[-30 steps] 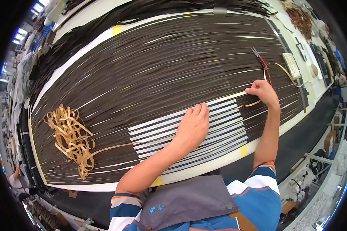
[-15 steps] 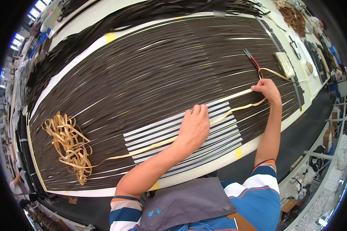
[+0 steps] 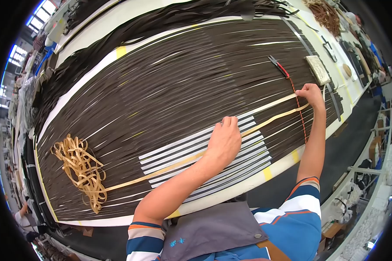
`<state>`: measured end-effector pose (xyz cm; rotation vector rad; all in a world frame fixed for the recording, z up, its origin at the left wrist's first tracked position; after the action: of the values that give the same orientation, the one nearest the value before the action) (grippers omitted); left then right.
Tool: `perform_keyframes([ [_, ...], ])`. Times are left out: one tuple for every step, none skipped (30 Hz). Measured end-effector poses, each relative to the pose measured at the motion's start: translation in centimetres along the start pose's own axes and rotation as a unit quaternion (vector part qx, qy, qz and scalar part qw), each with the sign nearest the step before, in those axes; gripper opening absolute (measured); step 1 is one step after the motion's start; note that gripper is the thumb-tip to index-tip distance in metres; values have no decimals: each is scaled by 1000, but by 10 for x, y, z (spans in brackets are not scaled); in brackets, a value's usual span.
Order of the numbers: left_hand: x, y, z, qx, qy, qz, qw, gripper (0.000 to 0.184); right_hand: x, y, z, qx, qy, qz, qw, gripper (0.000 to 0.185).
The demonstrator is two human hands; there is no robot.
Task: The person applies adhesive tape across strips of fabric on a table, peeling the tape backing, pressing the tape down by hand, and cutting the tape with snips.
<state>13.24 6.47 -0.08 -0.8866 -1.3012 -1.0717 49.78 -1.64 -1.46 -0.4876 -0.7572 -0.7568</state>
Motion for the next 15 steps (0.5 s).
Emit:
perform_keyframes([
  [-2, 1, -3, -14, -4, 14, 1000, 23, 3, 2, -2, 4, -3, -8, 1000, 30],
  [-1, 3, -3, -17, -1, 13, 1000, 23, 6, 1, 0, 6, -6, -15, 1000, 31],
  [-1, 3, -4, -18, 3, 13, 1000, 23, 7, 2, -2, 5, -4, -17, 1000, 31],
  [-1, 4, -4, -18, 7, 13, 1000, 23, 9, 4, -4, 7, -9, -22, 1000, 31],
  [-2, 5, -6, -20, 9, 13, 1000, 23, 11, 8, -7, 11, -15, -27, 999, 30],
  [3, 6, -5, -9, 4, -14, 1000, 23, 12, 11, -12, 2, -8, -28, 1000, 30],
  [7, 7, -4, 2, -1, -41, 999, 24, 12, 12, -16, 2, -5, -29, 1000, 30],
  [6, 9, -6, 0, 2, -42, 999, 24, 13, 13, -19, 3, 4, -34, 999, 30],
  [5, 12, -6, 10, -1, -41, 999, 27, 13, 14, -22, 4, 12, -39, 999, 29],
  [4, 13, -5, 20, -4, -40, 999, 29, 13, 16, -26, 3, 15, -40, 999, 29],
  [6, 15, -6, 17, -3, -40, 999, 29, 13, 17, -29, 2, 22, -39, 999, 28],
  [1, 18, -8, 5, -9, -5, 1000, 33, 12, 19, -33, 2, 29, -37, 999, 28],
  [-3, 20, -10, -8, -15, 30, 999, 37, 13, 20, -37, 1, 31, -39, 999, 28],
  [-2, 22, -11, -10, -13, 30, 999, 37, 13, 20, -39, 0, 34, -40, 999, 27],
  [-4, 24, -13, -19, -9, 45, 999, 40, 13, 21, -41, -1, 37, -40, 998, 27],
])
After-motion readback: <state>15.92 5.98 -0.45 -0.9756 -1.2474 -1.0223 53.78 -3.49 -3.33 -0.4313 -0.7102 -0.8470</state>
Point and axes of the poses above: each hand's wrist, its own y-axis towards the middle knuckle, its own x-axis out of the back of the hand, z = x × y, the point moved 10 cm from there along y, towards the middle knuckle, and after that the axes turned 10 degrees about y, right-handed, at the moved point
